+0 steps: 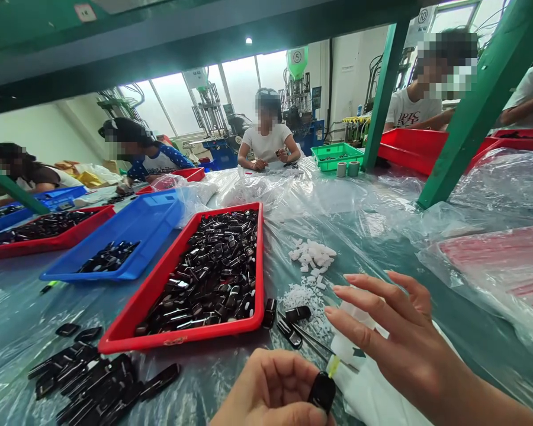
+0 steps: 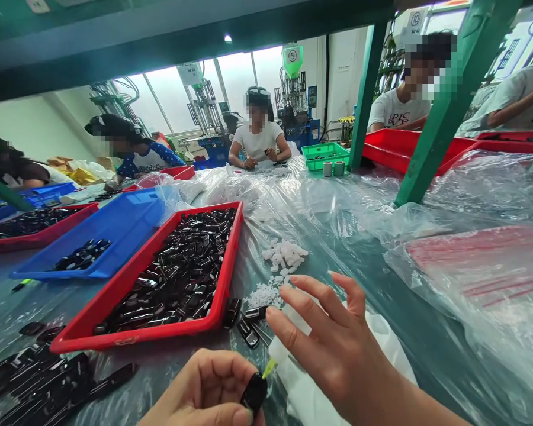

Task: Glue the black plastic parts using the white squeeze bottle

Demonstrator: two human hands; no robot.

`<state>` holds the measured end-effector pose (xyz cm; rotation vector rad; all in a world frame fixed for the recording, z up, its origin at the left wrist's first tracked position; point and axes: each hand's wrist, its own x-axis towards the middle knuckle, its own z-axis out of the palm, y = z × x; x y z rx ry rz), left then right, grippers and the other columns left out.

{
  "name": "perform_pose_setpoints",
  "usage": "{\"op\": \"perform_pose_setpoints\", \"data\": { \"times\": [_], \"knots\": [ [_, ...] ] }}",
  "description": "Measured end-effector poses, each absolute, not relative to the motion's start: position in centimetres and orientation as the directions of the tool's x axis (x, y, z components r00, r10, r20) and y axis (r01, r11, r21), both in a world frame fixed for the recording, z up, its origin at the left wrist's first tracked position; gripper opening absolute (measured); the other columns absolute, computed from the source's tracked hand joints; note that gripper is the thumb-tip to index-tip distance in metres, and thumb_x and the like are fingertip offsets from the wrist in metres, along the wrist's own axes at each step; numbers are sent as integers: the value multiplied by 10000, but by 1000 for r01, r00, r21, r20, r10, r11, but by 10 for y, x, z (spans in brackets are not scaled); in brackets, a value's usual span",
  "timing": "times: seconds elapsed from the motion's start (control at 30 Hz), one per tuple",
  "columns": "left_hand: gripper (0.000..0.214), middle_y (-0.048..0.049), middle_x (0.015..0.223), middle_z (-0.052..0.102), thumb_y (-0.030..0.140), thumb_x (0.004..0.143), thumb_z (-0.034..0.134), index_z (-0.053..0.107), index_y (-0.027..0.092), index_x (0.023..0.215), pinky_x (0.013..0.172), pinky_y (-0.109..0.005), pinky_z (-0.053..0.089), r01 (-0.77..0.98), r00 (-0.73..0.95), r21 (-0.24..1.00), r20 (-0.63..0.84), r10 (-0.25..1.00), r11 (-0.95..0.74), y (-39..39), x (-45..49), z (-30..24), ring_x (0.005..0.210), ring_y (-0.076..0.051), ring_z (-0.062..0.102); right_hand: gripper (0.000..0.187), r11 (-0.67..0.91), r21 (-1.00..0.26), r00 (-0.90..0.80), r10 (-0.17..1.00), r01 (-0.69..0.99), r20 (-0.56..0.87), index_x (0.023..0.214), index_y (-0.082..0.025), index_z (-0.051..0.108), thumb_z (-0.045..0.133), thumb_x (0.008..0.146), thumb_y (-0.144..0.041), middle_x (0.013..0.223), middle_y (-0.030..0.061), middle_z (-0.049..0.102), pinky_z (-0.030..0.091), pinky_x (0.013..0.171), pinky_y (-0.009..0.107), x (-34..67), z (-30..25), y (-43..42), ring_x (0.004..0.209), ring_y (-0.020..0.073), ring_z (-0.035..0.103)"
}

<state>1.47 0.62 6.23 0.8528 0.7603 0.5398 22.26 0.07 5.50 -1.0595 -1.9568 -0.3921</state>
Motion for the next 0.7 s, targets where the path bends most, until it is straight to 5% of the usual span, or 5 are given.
{"op": "perform_pose_setpoints", "data": {
  "times": [0.7],
  "knots": [
    [338, -74, 716, 716, 298, 580, 837, 705, 88, 810, 598, -158, 434, -96, 655, 814, -382, 652, 573, 6, 15, 60, 621, -90, 630, 370, 635, -122, -298, 513, 763, 805, 1017, -238, 636, 280, 961, -157, 1076, 40, 660, 266, 1006, 440, 225, 56, -3, 1149, 201, 494]
  ]
}}
